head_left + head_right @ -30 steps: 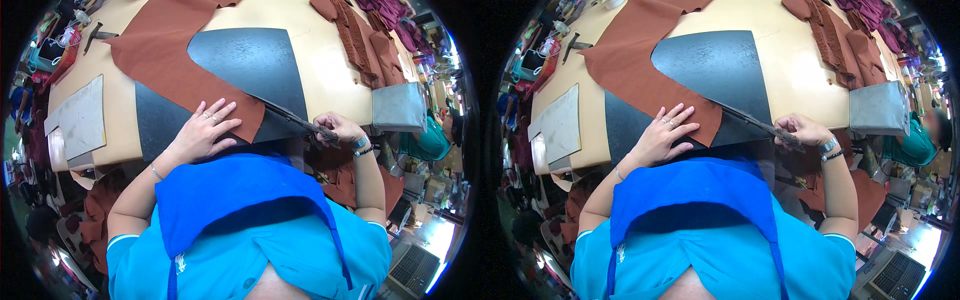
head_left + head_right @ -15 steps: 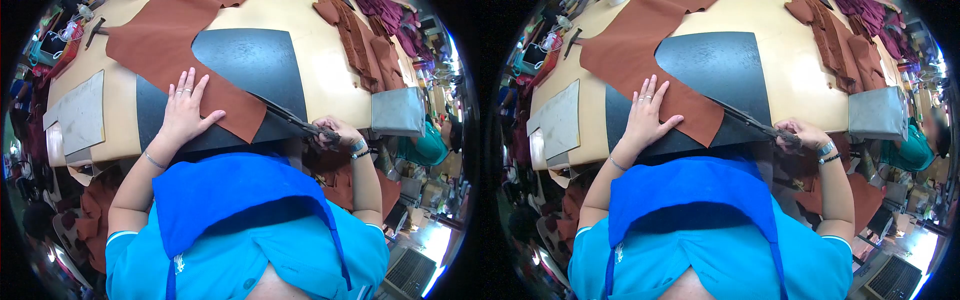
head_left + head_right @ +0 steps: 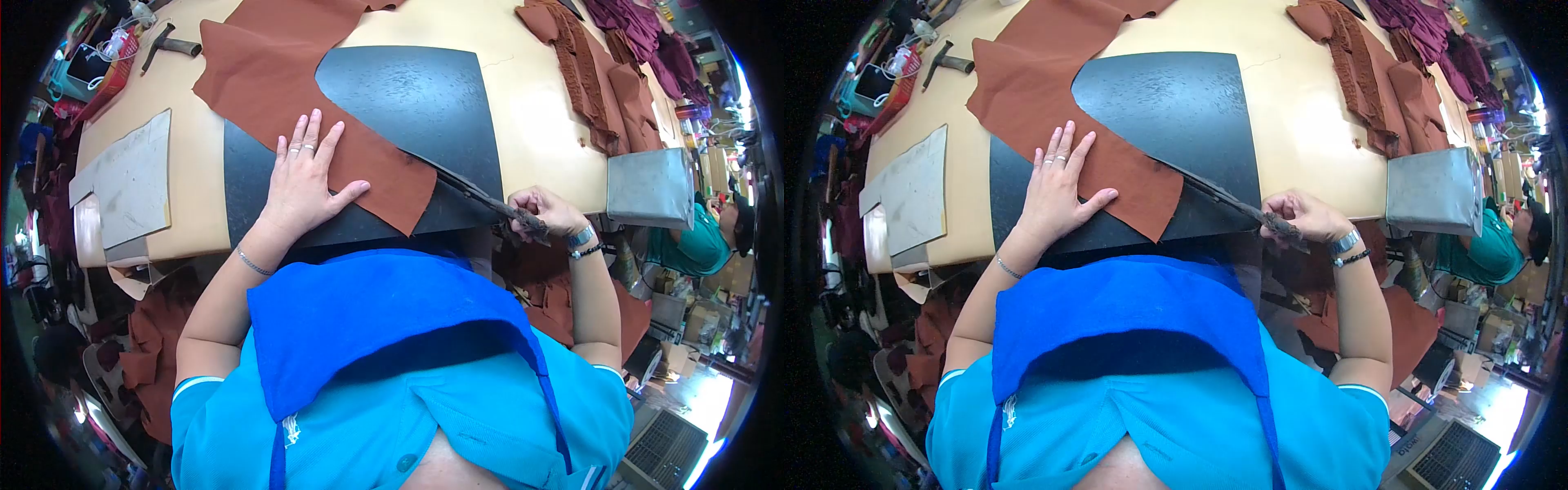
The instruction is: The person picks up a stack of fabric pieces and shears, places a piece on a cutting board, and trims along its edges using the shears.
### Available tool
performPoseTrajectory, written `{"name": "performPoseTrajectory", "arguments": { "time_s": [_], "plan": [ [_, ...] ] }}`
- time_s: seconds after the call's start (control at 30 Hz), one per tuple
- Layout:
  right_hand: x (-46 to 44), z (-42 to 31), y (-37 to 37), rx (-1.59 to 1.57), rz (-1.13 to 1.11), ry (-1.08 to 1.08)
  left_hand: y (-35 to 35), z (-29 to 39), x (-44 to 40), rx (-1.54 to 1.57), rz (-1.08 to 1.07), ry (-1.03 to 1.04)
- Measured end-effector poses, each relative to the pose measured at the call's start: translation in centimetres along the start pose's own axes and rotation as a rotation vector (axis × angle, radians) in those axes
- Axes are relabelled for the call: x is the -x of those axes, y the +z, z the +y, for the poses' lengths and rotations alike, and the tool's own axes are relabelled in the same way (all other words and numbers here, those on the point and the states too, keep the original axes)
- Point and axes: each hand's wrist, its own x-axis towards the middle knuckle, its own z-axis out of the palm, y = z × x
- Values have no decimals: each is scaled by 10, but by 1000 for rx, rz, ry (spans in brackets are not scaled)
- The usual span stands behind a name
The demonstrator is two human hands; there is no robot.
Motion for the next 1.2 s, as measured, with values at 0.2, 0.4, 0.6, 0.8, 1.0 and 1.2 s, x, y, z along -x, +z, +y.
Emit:
{"name": "performPoseTrajectory", "arguments": {
  "time_s": [0.2, 0.4, 0.6, 0.8, 1.0, 1.2],
  "plan": [
    [-1, 6, -5, 18, 7, -1, -1, 2, 1, -59, -6, -65],
    [-9, -4, -1, 7, -19, -54, 0, 3, 1, -55, -15, -50],
    [-6, -17, 0, 48, -24, -9, 0, 2, 1, -46, -4, -48],
    [0, -17, 2, 32, -9, 25, 1, 2, 1, -51, -12, -54],
    [-17, -16, 9, 20, -22, -46, -1, 9, 3, -33, -15, -49],
    [-23, -10, 9, -18, -15, -52, -1, 11, 4, -21, -14, -66]
  ]
}}
